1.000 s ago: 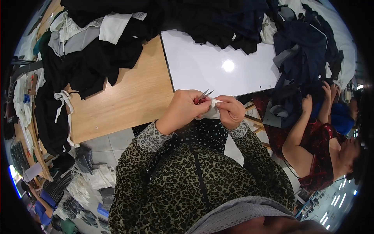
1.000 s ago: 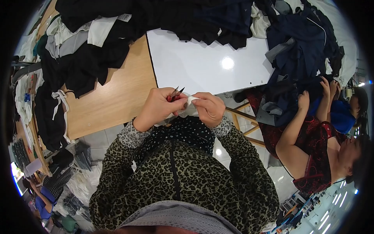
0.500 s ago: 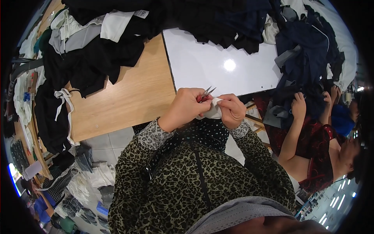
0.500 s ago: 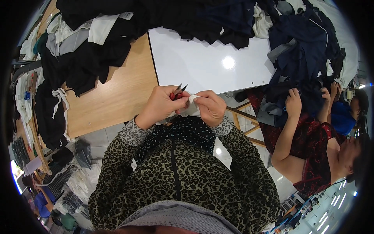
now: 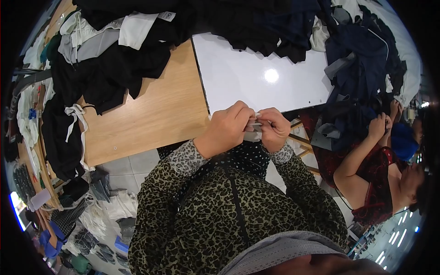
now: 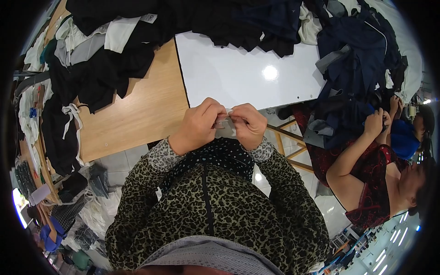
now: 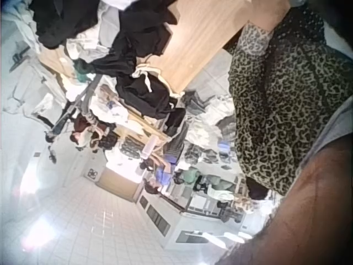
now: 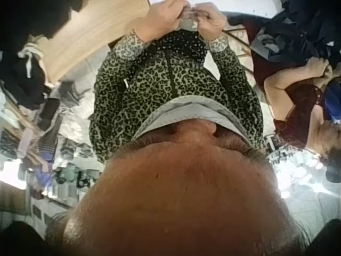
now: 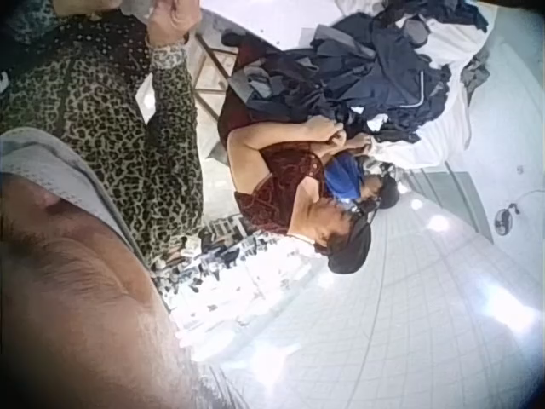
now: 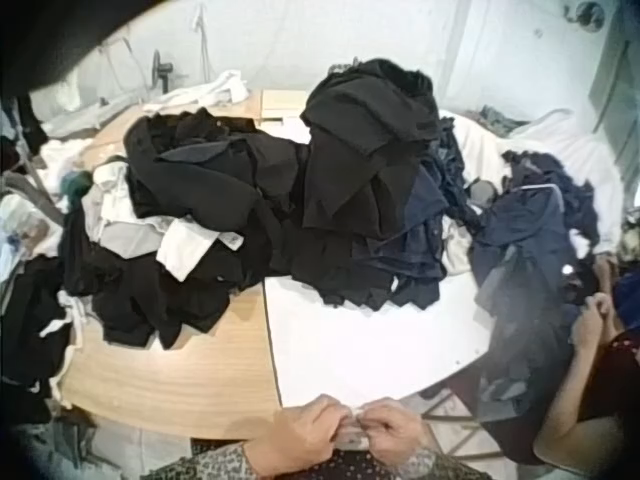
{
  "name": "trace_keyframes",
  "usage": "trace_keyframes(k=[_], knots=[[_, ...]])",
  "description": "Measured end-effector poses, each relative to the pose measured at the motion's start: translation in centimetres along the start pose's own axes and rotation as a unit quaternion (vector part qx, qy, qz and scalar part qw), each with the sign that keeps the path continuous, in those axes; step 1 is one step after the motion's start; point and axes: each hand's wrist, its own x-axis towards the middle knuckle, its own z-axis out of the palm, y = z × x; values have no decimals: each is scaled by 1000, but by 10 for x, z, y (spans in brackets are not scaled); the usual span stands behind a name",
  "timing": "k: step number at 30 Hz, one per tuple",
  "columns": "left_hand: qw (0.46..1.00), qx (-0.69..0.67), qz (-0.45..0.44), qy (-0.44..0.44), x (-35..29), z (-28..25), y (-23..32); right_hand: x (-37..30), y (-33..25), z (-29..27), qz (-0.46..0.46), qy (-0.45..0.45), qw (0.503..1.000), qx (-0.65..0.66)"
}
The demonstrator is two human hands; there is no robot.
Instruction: Trimming loose threads from garments using snips in a factory setting.
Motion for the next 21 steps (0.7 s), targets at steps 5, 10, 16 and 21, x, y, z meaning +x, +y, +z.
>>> trace_keyframes(k=[5,10,16,21], knots=[[986,-106,-118,52,-8,0,-4,-3,4,0,53,38,997,41],[881,-348,-319,21,-8,-17,-1,-2,1,3,57,44,996,55],[988,-134,-79,-14,3,-25,3,-1,-1,1,40,-3,999,37],[998,-6,-43,-53,-1,-28,8,2,-9,2,-13,-29,998,-59]])
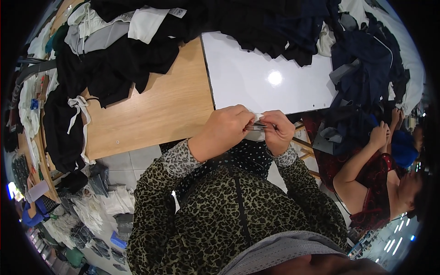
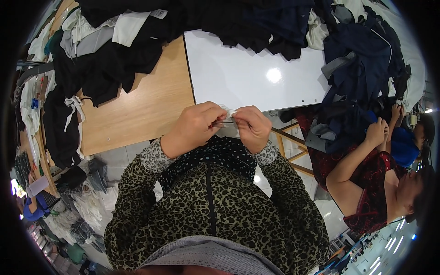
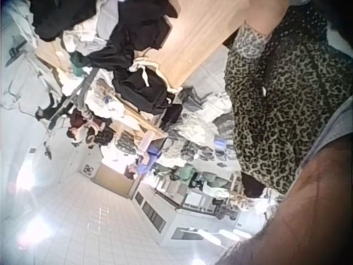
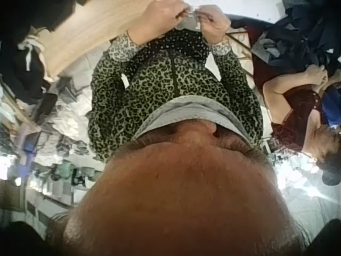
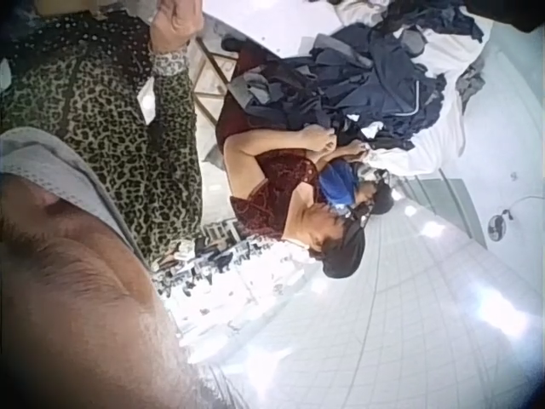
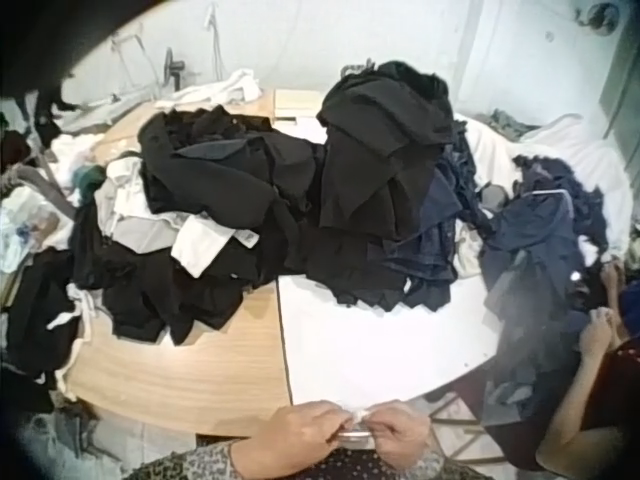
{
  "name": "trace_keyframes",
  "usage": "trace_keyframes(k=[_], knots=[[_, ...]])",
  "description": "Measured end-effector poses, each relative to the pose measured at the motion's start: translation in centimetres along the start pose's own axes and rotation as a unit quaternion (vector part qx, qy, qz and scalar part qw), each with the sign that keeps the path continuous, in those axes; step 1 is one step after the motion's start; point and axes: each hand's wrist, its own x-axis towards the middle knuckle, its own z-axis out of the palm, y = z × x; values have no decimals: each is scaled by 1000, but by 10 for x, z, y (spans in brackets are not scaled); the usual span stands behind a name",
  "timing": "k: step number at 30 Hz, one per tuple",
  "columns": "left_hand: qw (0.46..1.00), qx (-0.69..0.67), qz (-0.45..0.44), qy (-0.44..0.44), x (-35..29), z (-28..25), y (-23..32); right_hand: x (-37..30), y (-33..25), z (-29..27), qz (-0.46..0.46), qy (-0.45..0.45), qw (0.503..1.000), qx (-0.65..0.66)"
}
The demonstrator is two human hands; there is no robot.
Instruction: Trimming loose threads from garments using snips in a factory setting.
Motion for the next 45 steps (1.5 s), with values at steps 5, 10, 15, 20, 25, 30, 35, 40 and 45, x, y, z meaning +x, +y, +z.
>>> trace_keyframes(k=[5,10,15,20,25,30,35,40,45], knots=[[996,88,23,5,-5,-2,7,4,-8,5,-28,-13,998,-46],[978,203,42,-15,-5,-3,9,7,-15,9,-40,-37,996,-72],[998,-12,-26,51,-12,-1,-11,7,-16,15,-24,-28,997,-64],[971,-195,-133,47,-18,-2,-18,6,-13,17,-26,-28,998,-39],[912,-341,-229,-6,-22,-2,-25,5,-15,18,-11,-28,999,-26],[800,-489,-347,-24,-23,-16,-21,1,-7,14,-18,-20,1000,-15],[965,-217,-125,74,-29,-4,-10,-5,-1,14,-14,-5,1000,9],[979,56,77,180,-33,18,-16,-3,1,15,-34,12,999,4],[967,115,140,179,-38,17,-22,-5,13,4,-186,-52,974,-121]])
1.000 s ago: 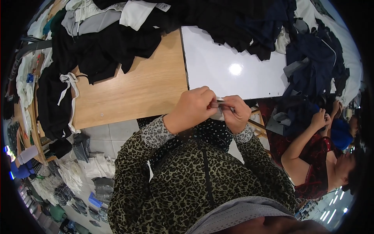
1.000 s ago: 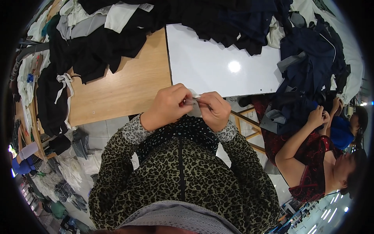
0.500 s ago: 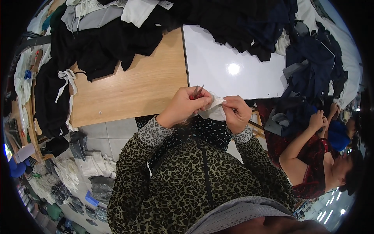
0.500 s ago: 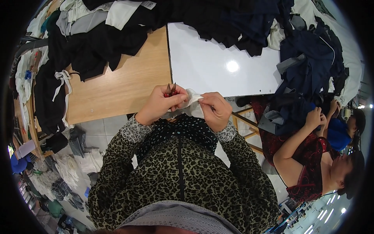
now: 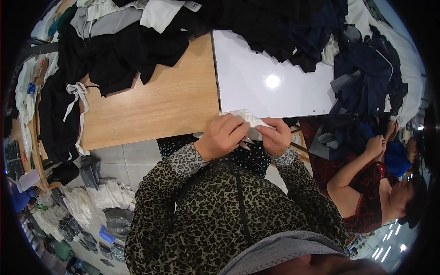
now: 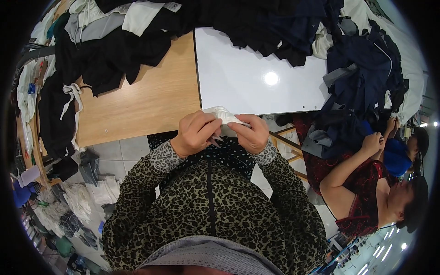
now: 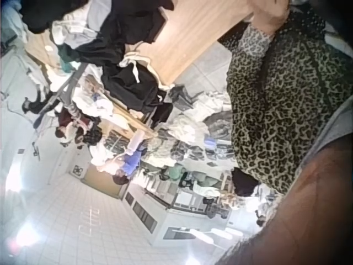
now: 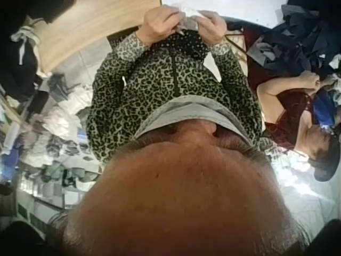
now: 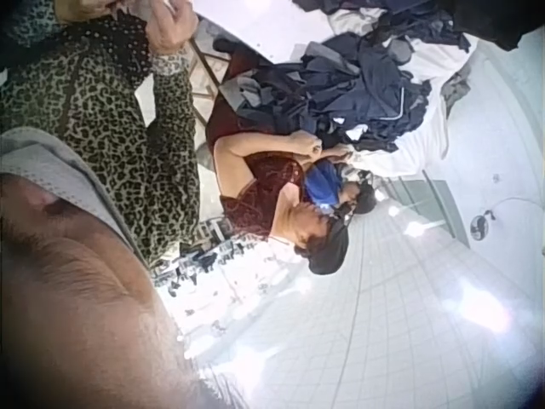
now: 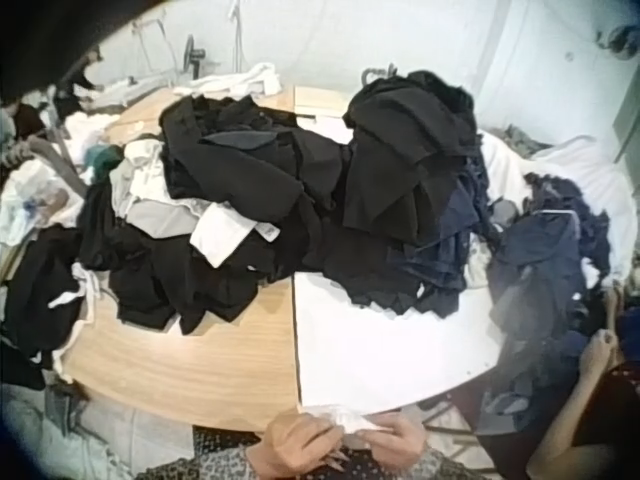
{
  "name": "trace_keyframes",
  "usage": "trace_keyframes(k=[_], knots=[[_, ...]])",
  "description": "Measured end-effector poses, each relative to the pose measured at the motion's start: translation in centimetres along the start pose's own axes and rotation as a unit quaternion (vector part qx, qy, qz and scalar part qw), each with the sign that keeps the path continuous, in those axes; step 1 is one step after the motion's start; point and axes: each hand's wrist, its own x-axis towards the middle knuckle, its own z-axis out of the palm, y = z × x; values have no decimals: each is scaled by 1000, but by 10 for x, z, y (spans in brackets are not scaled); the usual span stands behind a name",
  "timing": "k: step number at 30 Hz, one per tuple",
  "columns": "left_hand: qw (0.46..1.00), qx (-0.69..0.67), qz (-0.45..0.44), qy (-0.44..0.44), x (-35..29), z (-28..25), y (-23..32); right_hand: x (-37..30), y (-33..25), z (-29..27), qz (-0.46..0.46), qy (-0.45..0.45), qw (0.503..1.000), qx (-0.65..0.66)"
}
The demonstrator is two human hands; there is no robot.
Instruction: Trimming loose threads from garments using snips in a factory setting.
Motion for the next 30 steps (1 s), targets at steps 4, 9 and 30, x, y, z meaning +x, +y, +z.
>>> trace_keyframes(k=[4,9,30], knots=[[998,28,49,-3,-6,1,-1,-8,6,-2,-30,30,999,-33],[997,44,65,12,-7,1,-3,-15,10,-2,-26,49,998,-22],[994,56,92,16,-2,11,-10,11,-26,0,420,67,772,473]])
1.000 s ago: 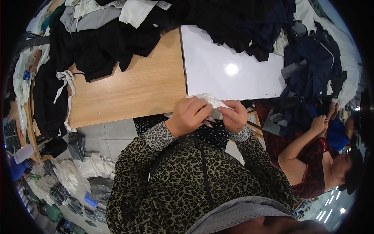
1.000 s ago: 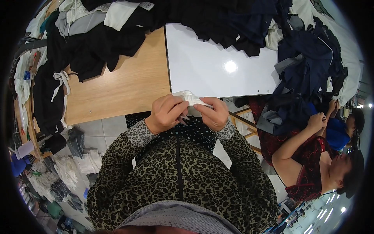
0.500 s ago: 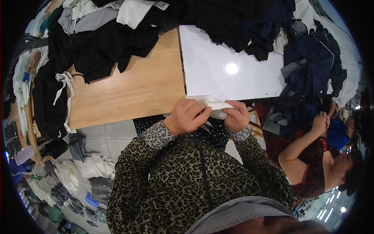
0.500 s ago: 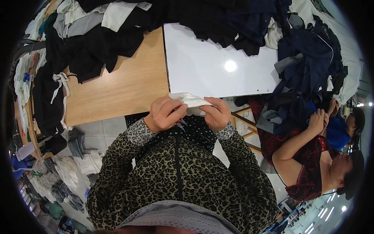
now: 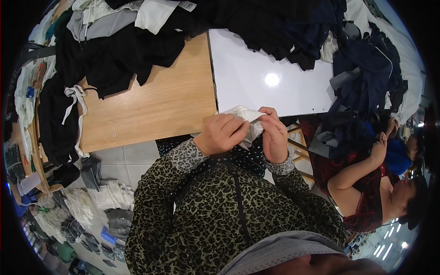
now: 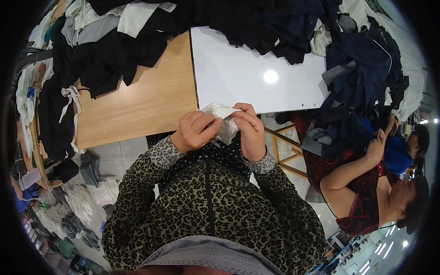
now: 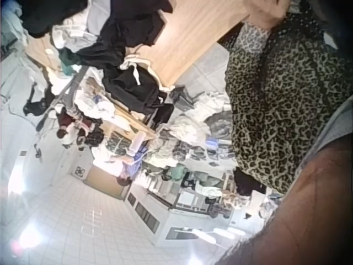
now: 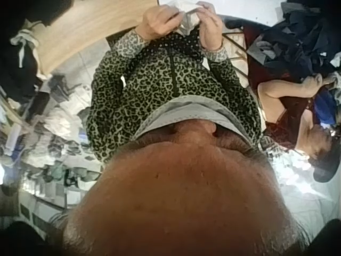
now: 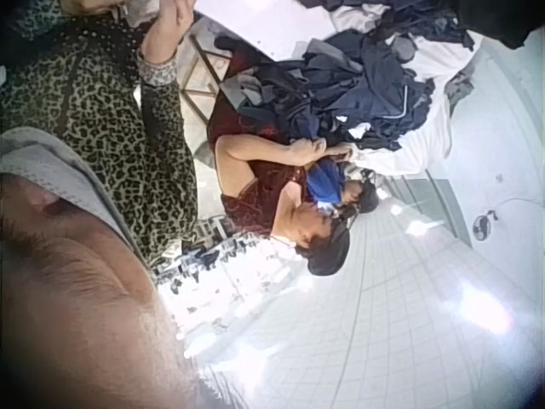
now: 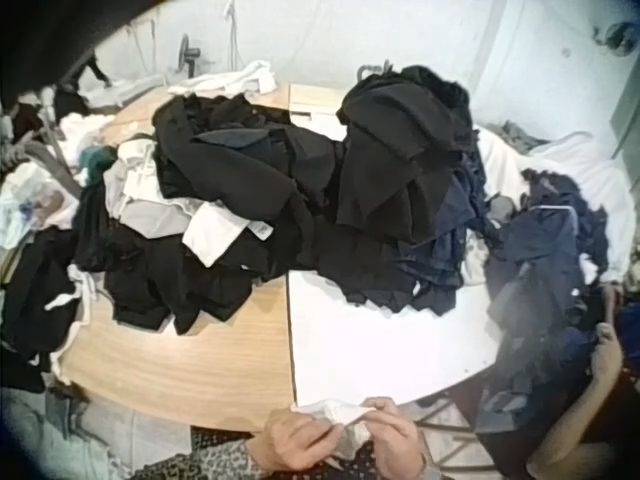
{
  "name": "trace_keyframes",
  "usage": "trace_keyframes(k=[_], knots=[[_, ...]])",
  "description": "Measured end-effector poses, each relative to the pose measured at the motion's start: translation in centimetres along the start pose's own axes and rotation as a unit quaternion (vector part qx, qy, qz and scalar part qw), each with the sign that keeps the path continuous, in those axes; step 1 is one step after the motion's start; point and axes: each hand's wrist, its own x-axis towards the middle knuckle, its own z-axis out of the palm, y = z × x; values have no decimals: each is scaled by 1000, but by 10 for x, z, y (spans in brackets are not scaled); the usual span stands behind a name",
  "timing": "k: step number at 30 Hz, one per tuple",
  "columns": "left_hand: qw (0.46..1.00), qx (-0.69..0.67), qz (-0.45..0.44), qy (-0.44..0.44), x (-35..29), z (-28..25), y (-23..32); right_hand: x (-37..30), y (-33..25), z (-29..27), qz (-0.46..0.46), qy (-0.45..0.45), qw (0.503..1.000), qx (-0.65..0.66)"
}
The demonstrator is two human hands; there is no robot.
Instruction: Trimming loose threads from garments using snips in a factory setting.
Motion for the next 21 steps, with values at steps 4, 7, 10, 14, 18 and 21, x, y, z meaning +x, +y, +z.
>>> trace_keyframes(k=[4,7,10,14,18,21], knots=[[1000,6,0,2,0,1,2,-4,7,4,54,50,993,92],[1000,5,4,3,1,2,2,-5,6,9,68,83,988,113],[1000,5,6,4,0,2,3,-4,12,9,53,92,989,104],[1000,2,3,4,0,3,3,-5,15,11,29,100,987,119],[999,-6,-30,-12,-8,3,6,-3,18,4,30,112,981,155],[997,15,-67,-24,-14,8,7,-1,17,0,34,119,976,177]])
